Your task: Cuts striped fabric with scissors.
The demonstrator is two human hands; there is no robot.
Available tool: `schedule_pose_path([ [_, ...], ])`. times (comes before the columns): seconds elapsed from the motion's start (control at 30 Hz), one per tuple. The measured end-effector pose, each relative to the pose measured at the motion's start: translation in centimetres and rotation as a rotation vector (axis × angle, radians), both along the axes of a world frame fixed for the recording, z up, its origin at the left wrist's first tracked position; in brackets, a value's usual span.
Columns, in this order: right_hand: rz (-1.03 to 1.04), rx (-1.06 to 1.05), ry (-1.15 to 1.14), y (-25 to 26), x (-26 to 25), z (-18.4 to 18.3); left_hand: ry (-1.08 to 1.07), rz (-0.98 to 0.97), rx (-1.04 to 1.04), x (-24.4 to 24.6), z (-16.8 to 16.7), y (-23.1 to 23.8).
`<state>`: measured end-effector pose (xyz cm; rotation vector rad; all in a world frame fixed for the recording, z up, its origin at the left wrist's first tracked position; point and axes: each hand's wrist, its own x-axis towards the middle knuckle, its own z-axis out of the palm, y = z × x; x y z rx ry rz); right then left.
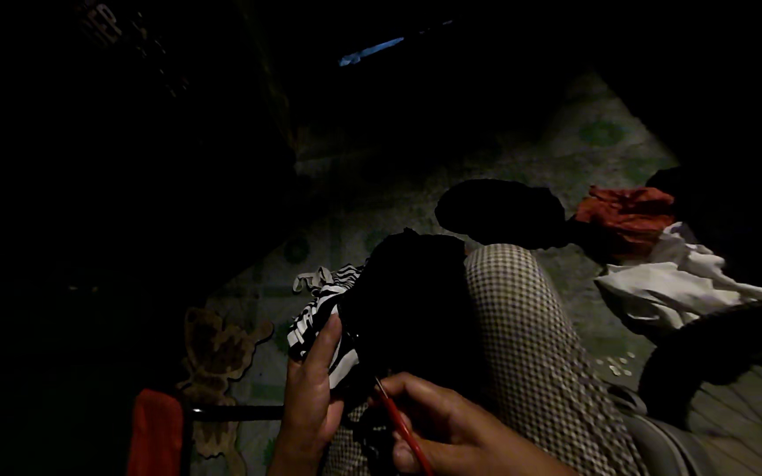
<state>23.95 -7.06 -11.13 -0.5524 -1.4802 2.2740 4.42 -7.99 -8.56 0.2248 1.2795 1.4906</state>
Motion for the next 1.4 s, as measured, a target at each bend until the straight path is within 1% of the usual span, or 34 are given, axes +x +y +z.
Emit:
schedule_pose_path([
  [0.17, -0.021, 0.06, -0.026, 0.0, 0.0, -0.3, -0.019, 0.01, -0.026, -0.1, 0.0, 0.0],
  [0.27, -0.006, 0.054, -0.014, 0.3, 0.0, 0.0, -0.012, 0.013, -0.026, 0.0, 0.1, -0.1],
  [0.47, 0.006, 0.07, 0.016, 1.0, -0.2, 0.1, -0.029, -0.048, -0.013, 0.0, 0.2, -0.3],
  [0.67, -0.005, 0.129, -0.051, 1.1, 0.0, 0.2, -0.095, -0.069, 0.022, -0.3, -0.1, -0.6],
  [0.8, 0.022, 0.069, -0.06, 1.1, 0.1, 1.1, -0.055, -0.023, 0.001, -0.2, 0.0, -0.4],
  [0.93, 0.043, 0.048, -0.061, 1.2, 0.0, 1.3, -0.005, 0.03, 0.024, 0.0, 0.1, -0.4],
  [1.13, 0.039, 0.06, -0.054, 1.5, 0.1, 1.4, 0.053, 0.024, 0.069, 0.1, 0.3, -0.5],
  [1.23, 0.039, 0.094, -0.065, 1.8, 0.1, 1.6, 0.065, 0.032, 0.079, 0.2, 0.4, -0.5],
  [1.4, -0.006, 0.18, -0.163, 1.4, -0.2, 1.9, 0.088, 0.019, 0.089, 0.1, 0.3, -0.6],
])
